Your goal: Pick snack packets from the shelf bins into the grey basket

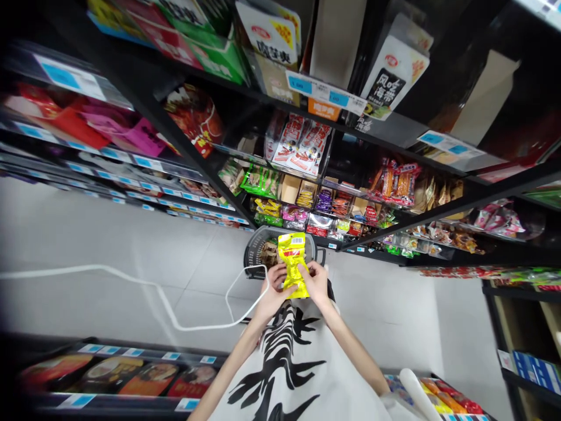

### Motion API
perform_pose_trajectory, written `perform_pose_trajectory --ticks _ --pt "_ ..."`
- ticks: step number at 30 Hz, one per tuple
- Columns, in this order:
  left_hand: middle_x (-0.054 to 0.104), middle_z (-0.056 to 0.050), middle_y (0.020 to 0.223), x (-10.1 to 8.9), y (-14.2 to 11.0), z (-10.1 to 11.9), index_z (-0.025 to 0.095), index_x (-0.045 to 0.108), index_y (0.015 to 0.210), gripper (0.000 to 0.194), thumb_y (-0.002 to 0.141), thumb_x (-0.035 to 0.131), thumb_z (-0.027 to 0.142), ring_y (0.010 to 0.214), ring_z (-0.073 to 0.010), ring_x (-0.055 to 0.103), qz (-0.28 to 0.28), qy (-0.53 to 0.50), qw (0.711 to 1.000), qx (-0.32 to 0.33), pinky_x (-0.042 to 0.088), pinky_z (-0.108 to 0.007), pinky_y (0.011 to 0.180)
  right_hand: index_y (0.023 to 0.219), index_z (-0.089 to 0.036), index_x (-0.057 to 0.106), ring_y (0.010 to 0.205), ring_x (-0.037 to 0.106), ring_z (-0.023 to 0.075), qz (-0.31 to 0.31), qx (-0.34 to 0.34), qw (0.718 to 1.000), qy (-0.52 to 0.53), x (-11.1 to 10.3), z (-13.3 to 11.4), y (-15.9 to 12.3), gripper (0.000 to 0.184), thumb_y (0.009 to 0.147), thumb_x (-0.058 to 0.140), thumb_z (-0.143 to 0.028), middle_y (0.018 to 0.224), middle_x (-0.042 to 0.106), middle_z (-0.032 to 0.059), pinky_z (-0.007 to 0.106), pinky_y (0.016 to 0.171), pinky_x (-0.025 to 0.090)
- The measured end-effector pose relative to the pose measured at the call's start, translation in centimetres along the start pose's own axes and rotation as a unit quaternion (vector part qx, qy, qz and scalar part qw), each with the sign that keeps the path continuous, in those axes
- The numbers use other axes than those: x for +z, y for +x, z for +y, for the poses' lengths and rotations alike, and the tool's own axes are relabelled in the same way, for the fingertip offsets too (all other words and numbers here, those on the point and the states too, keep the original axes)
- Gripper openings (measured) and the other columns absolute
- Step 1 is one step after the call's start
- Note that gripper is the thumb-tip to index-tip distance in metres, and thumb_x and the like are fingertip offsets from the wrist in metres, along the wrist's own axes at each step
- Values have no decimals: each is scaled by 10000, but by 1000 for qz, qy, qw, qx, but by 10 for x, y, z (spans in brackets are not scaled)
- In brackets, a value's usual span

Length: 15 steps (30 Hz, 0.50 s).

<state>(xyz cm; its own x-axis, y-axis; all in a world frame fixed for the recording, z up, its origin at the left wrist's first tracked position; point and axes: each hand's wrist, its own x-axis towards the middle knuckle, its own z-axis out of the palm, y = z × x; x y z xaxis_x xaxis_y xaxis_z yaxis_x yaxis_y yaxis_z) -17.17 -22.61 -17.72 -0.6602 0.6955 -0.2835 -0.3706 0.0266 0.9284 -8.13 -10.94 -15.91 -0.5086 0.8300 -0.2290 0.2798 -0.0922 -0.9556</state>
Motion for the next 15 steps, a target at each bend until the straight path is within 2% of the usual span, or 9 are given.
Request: perform_pose_trajectory --ticks 5,9,12,15 --pt "632 -50 1114 5 -1 1 239 495 1174 629 633 809 183 929 -208 708 15 60 998 -16 597 -319 743 652 -202 488 526 353 92 -1 -12 1000 23 3 -10 -7 464 793 714 -582 583 447 -56 218 490 287" --pt "627 -59 1101 18 9 2 227 475 1154 559 668 739 145 1020 -223 690 14 130 990 54 573 -392 912 716 -207 511 536 413 103 -7 -1 997 76 -7 -14 -11 434 799 707 -585 632 494 -42 213 490 333" --pt "627 -109 1210 45 12 4 211 502 1232 552 718 695 145 1117 -251 664 -38 204 974 89 548 -432 978 806 -210 536 534 463 111 22 11 994 103 -31 -13 -12 415 793 707 -588 711 566 -22 218 485 372" --pt "561 -143 1395 83 4 6 227 527 1346 543 816 632 173 1304 -287 564 -107 271 945 149 514 -476 1047 833 -223 495 539 460 104 100 -4 988 117 -66 -6 -12 392 789 717 -544 783 575 -22 216 481 380"
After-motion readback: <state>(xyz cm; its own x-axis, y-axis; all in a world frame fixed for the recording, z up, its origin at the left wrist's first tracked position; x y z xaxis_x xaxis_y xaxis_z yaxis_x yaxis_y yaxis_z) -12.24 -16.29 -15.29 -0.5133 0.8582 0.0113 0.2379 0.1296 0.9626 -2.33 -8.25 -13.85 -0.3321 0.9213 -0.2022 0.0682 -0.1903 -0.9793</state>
